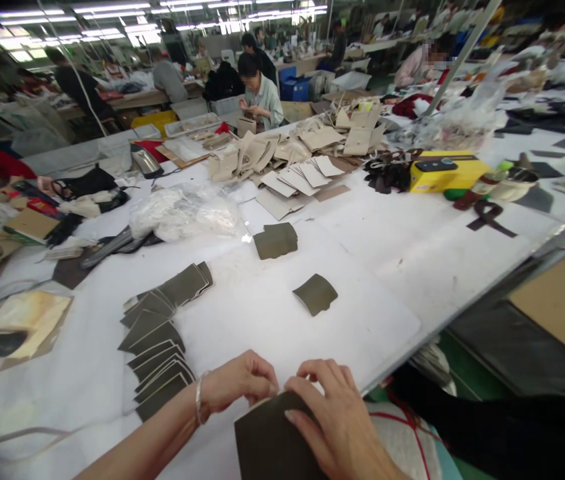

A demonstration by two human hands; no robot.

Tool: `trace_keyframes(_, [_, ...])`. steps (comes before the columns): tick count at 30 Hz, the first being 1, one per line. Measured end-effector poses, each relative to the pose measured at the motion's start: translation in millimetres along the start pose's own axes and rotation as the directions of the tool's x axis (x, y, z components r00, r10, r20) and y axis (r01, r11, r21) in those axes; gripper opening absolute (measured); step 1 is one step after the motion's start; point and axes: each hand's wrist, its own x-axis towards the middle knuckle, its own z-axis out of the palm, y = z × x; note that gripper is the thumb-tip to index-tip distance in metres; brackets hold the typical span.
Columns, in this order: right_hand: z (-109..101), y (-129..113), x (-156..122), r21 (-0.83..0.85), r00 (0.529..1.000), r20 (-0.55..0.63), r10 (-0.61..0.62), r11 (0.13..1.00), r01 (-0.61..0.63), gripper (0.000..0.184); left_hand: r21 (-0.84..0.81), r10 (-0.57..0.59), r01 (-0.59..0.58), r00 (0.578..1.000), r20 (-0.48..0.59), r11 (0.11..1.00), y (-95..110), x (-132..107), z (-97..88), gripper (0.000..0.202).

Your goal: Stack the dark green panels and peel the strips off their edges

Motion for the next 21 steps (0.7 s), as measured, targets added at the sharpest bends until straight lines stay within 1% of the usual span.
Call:
trace_keyframes(2, [1, -5, 4, 0.007, 0.998, 0.066, 0.003, 1.000, -0.004, 0.019, 0.001, 0.002, -0.002, 1.000, -0.004, 1.000, 1, -1, 3.6, 0.019])
trace_keyframes(4, [3, -9, 6, 0.005, 0.996, 0.094, 0.001, 1.000, -0.001, 0.017, 0.004, 0.004, -0.004, 1.000, -0.008, 1.000, 1, -1, 6.6, 0.018])
trace_keyframes(6, [4, -10, 7, -0.012, 0.996, 0.089, -0.018, 1.000, 0.019, 0.016, 0.008, 0.008, -0.008, 1.000, -0.017, 1.000, 1, -1, 8.5, 0.018])
trace_keyframes(10, [5, -11, 5, -0.027, 0.997, 0.041, -0.060, 0.998, 0.061, 0.017, 0.017, 0.018, -0.018, 0.999, -0.036, 1.000, 1, -2, 8.7, 0.017])
trace_keyframes(15, [6, -10, 4, 0.033, 0.999, 0.036, -0.017, 0.999, 0.016, 0.017, 0.042, 0.016, -0.015, 1.000, -0.020, 0.999, -1, -1, 8.7, 0.018])
trace_keyframes(17, [7, -11, 5, 0.056, 0.998, 0.066, 0.006, 0.998, -0.010, 0.018, 0.060, 0.025, -0.024, 0.999, -0.020, 0.998, -4, 0, 10.3, 0.018])
trace_keyframes(21, [8, -12, 6, 0.067, 0.981, 0.191, 0.043, 0.996, -0.057, 0.016, 0.111, 0.045, -0.044, 0.999, 0.000, 0.993, -13, 0, 14.7, 0.018])
